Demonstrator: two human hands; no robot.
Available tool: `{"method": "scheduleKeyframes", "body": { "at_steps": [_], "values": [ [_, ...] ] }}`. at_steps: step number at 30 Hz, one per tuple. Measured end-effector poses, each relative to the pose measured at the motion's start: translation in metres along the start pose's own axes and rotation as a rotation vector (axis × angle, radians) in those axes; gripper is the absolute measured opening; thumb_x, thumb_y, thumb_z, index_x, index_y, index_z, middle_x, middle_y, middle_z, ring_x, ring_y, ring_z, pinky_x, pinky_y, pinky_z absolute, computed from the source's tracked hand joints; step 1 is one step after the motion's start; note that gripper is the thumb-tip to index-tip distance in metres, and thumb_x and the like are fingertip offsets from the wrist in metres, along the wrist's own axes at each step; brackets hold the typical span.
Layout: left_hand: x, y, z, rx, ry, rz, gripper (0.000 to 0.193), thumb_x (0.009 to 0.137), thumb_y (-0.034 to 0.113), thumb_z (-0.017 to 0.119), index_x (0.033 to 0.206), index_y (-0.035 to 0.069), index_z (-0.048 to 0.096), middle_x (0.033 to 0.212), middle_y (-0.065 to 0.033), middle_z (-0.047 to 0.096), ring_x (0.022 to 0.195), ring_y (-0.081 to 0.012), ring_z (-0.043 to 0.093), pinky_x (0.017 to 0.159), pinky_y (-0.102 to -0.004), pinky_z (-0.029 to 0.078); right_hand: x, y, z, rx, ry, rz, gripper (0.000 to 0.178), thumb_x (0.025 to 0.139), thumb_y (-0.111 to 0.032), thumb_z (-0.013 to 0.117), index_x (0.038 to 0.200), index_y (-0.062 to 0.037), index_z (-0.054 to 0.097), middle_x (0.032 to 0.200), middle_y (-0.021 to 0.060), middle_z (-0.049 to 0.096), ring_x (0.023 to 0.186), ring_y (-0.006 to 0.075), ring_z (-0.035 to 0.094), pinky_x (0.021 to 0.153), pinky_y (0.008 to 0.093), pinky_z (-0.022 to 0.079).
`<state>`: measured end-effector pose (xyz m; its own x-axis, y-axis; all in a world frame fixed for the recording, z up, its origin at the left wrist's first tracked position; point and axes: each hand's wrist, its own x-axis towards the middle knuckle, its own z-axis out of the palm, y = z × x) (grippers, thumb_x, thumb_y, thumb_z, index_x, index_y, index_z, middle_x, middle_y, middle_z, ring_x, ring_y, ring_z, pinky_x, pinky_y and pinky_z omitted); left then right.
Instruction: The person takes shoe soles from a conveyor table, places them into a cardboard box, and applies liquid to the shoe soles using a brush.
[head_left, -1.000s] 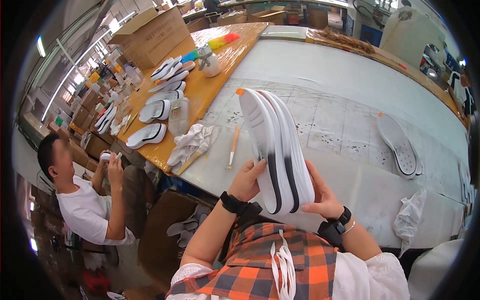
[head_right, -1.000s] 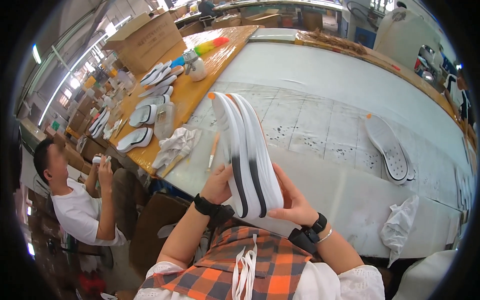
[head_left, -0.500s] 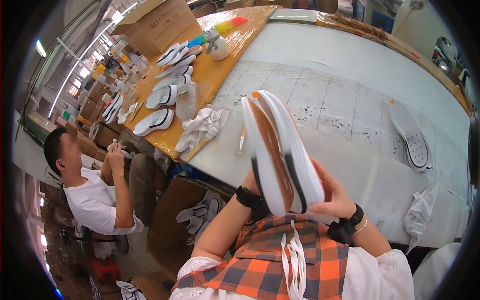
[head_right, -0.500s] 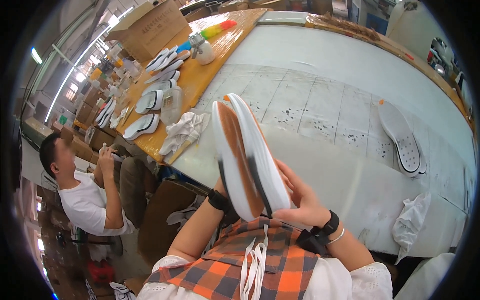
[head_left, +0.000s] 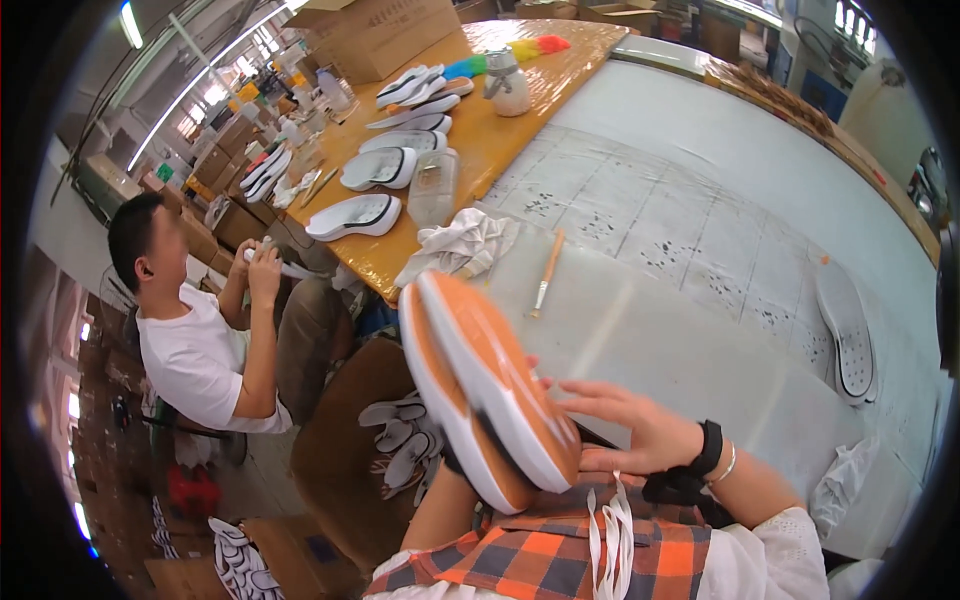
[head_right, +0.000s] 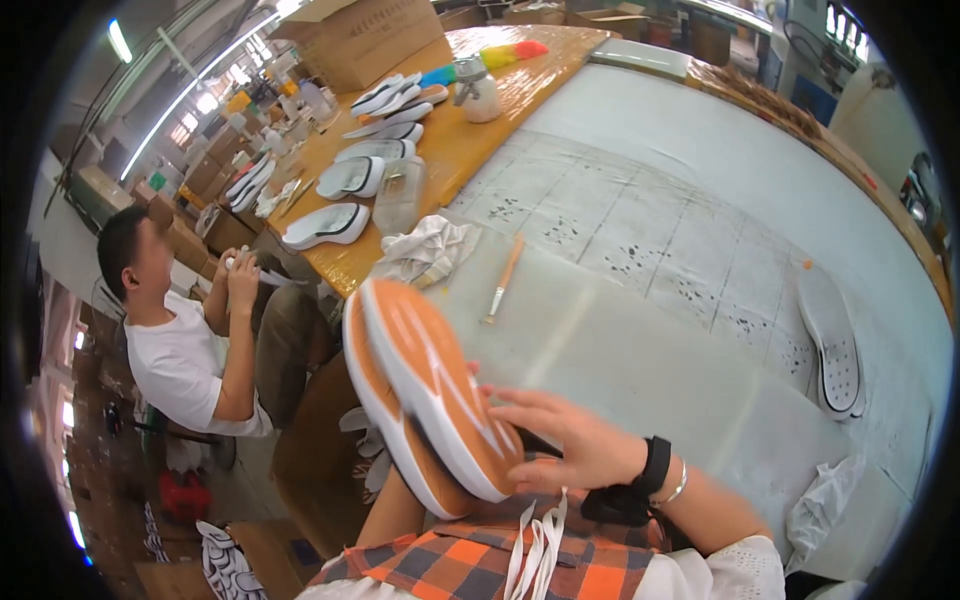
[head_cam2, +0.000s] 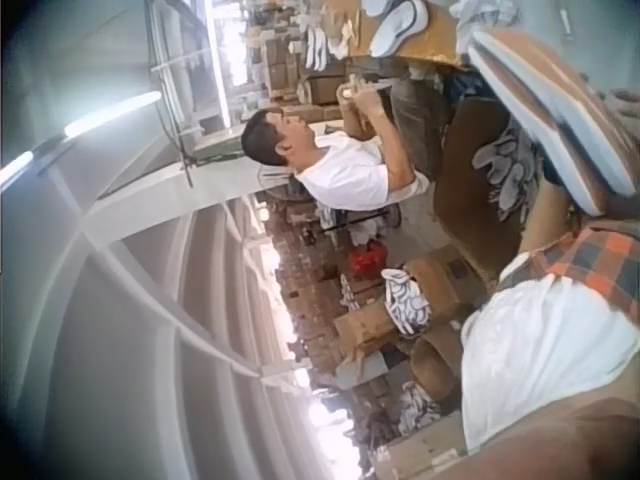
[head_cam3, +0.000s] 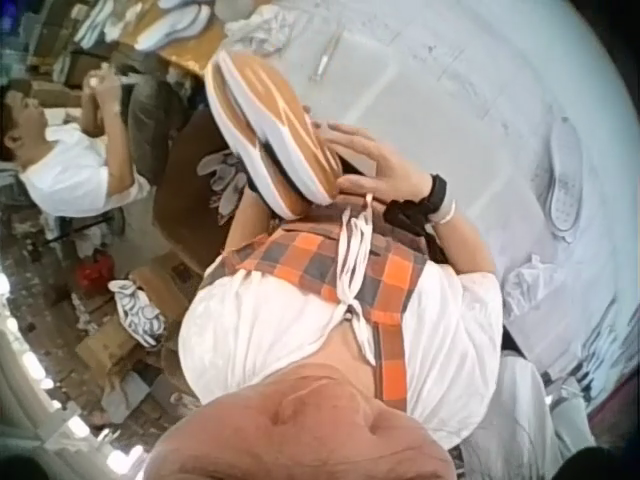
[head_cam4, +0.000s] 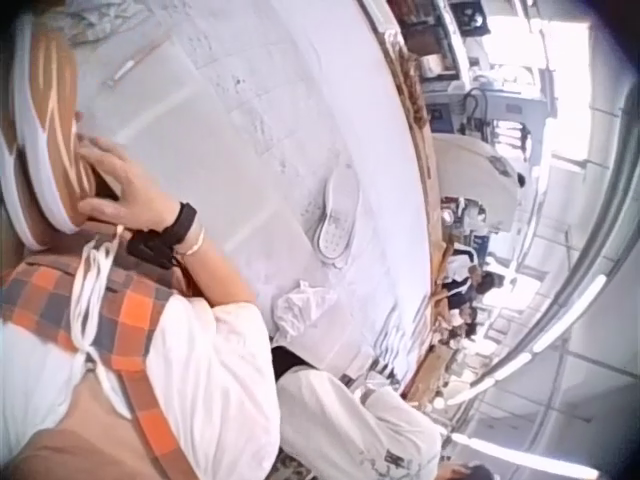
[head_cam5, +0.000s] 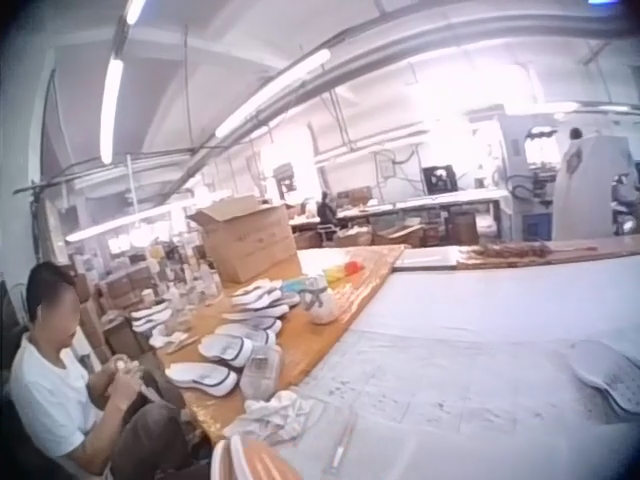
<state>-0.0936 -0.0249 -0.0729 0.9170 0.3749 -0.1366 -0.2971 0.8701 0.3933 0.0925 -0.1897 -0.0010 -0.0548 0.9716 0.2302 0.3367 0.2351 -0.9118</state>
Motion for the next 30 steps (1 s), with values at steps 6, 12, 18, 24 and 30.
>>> {"method": "scheduleKeyframes", "body": {
  "at_steps": [6, 12, 18, 24, 30],
  "values": [
    [-0.059, 0.023, -0.064, -0.058, 0.147, 0.313, 0.054, 0.088, 0.045, 0.046, 0.133, 0.019, 0.035, 0.127, -0.0126, 0.047, 0.116, -0.0353, 0.044, 0.097, -0.0557, 0.036, 0.104, 0.046, -0.019, -0.301, 0.059, 0.357, 0.026, 0.082, -0.021, 0.057, 0.101, -0.0028, 0.061, 0.093, 0.0168, 0.063, 0.085, 0.0295, 0.061, 0.076, 0.0376, 0.048],
    [-0.067, 0.01, -0.12, -0.149, 0.251, 0.236, 0.049, 0.086, 0.039, 0.055, 0.117, 0.002, 0.051, 0.115, -0.0115, 0.057, 0.104, -0.0247, 0.055, 0.093, -0.0402, 0.044, 0.173, 0.125, -0.023, -0.659, 0.124, 0.512, 0.03, 0.083, -0.028, 0.049, 0.09, -0.0025, 0.063, 0.087, 0.0196, 0.063, 0.083, 0.0371, 0.059, 0.074, 0.0423, 0.047],
    [-0.049, -0.006, -0.127, -0.177, 0.212, 0.19, 0.049, 0.08, 0.034, 0.065, 0.117, 0.005, 0.051, 0.109, -0.0077, 0.059, 0.099, -0.0213, 0.057, 0.089, -0.0376, 0.046, 0.171, 0.148, -0.022, -0.537, 0.276, 0.535, 0.019, 0.075, -0.019, 0.059, 0.077, -0.0007, 0.062, 0.071, 0.0157, 0.063, 0.063, 0.0255, 0.061, 0.059, 0.035, 0.047],
    [-0.025, -0.021, -0.095, -0.028, 0.334, 0.157, 0.056, 0.08, 0.039, 0.064, 0.121, 0.006, 0.046, 0.112, -0.0052, 0.055, 0.103, -0.0201, 0.053, 0.091, -0.0381, 0.044, 0.118, 0.1, -0.025, 0.352, 0.489, 0.592, 0.008, 0.082, -0.004, 0.054, 0.086, -0.0049, 0.048, 0.062, 0.0011, 0.051, 0.045, 0.0075, 0.042, 0.04, 0.0213, 0.031],
    [-0.006, -0.022, -0.115, -0.041, 0.36, 0.1, 0.046, 0.085, 0.038, 0.056, 0.114, 0.003, 0.05, 0.106, -0.0094, 0.058, 0.095, -0.0232, 0.058, 0.083, -0.0389, 0.05, 0.066, 0.056, -0.01, 0.75, 0.694, 0.575, 0.02, 0.084, -0.001, 0.052, 0.103, -0.002, 0.046, 0.075, 0.0064, 0.056, 0.057, 0.0096, 0.049, 0.052, 0.0212, 0.04]
  ]
}}
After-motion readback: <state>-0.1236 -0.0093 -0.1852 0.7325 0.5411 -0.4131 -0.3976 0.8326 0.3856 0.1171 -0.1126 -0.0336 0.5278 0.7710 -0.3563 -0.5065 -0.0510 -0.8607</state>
